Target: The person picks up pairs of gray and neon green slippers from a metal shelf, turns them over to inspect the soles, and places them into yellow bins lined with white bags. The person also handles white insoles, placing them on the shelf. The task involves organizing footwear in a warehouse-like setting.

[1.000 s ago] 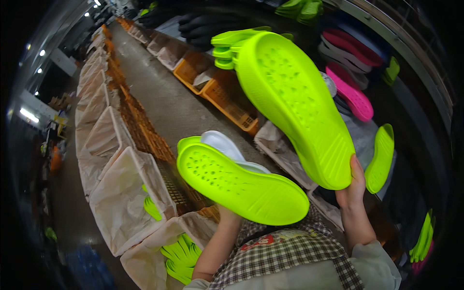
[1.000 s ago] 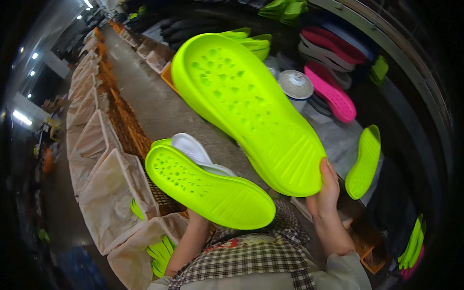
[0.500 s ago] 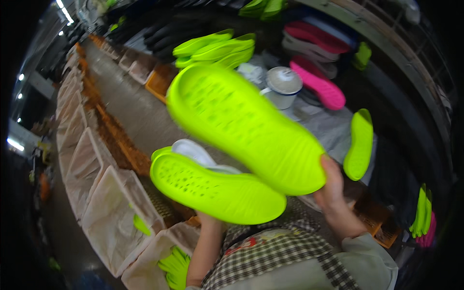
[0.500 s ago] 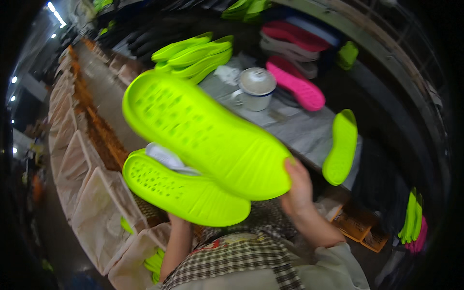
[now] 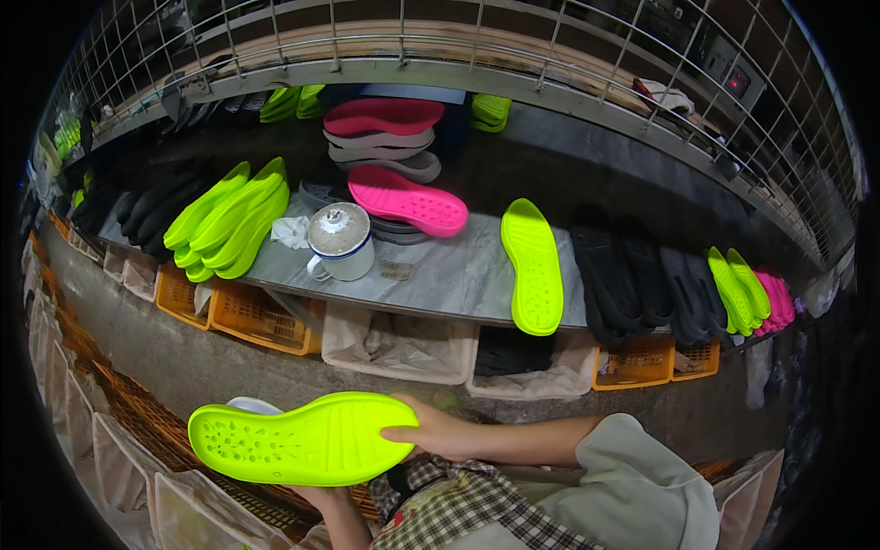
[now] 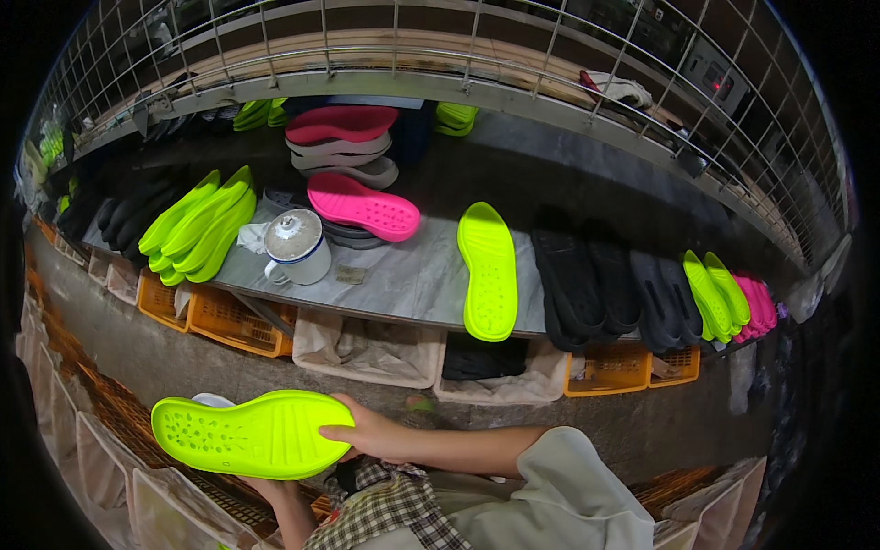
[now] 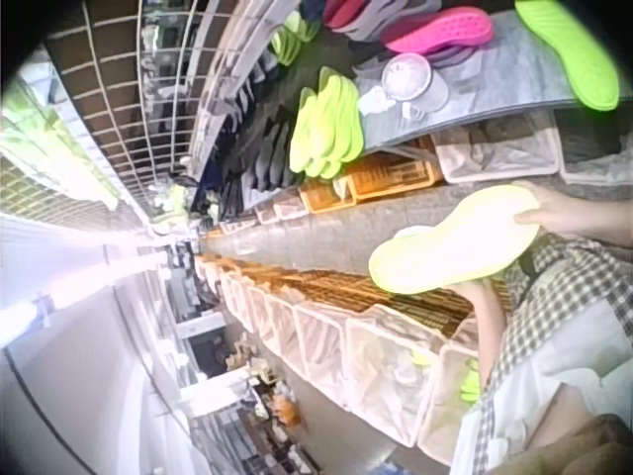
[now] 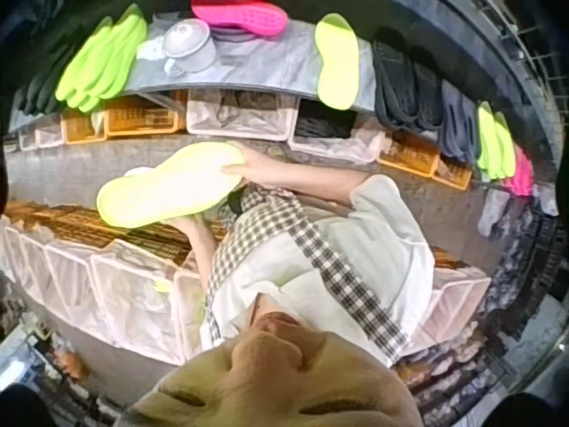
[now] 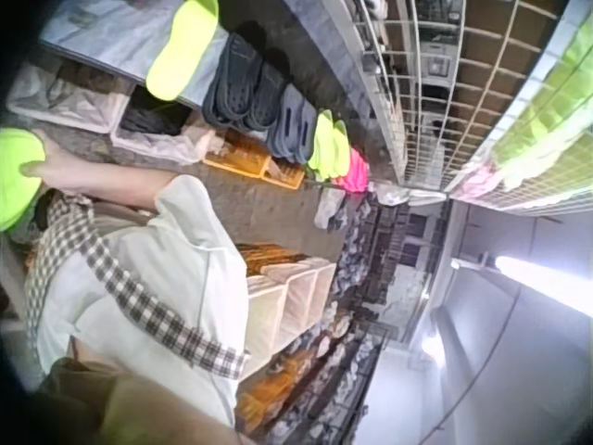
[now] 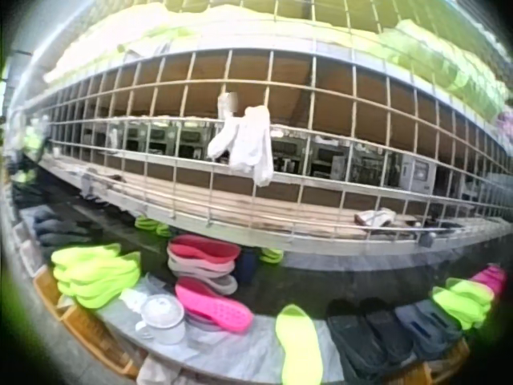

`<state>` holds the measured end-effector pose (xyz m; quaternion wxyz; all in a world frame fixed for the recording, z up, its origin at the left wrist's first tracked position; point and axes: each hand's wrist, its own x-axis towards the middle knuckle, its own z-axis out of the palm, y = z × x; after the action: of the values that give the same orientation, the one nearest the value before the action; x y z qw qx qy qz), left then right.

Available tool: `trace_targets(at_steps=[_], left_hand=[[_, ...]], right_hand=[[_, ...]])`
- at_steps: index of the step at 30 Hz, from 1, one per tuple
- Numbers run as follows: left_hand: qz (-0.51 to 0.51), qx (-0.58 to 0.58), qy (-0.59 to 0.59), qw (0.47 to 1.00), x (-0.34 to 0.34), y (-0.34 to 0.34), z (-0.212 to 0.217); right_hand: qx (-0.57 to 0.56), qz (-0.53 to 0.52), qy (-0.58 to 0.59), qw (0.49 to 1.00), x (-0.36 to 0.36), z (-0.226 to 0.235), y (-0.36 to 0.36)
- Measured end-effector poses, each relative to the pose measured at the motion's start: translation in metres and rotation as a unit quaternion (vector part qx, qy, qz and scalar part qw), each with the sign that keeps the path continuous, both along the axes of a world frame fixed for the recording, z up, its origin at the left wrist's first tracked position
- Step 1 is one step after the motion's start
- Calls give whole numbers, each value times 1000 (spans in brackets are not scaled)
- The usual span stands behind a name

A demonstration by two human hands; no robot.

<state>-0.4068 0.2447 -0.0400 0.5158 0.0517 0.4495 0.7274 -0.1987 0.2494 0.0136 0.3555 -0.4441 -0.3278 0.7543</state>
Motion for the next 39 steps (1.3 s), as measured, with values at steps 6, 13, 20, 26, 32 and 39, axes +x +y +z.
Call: trace_targets(at_steps=[6, 13, 20, 26, 32, 39], left_hand=[[-57, 96, 27, 993, -17, 0, -18], [-106, 78, -27, 991, -50, 3, -13], [-209, 3, 175, 962, -43, 19, 22], [-260, 26, 94, 961, -28, 30, 9], [-241, 79, -142, 957, -33, 13, -9], [-192, 40, -52, 979, -32, 0, -13]], right_hand=[[191, -5, -47, 981, 24, 19, 39], [201, 141, -46, 968, 42, 83, 133], [232, 472, -183, 831, -13, 117, 213], [196, 506, -283, 791, -77, 100, 219], [415, 445, -437, 662, -97, 84, 188], [406, 253, -338, 810, -78, 72, 157]])
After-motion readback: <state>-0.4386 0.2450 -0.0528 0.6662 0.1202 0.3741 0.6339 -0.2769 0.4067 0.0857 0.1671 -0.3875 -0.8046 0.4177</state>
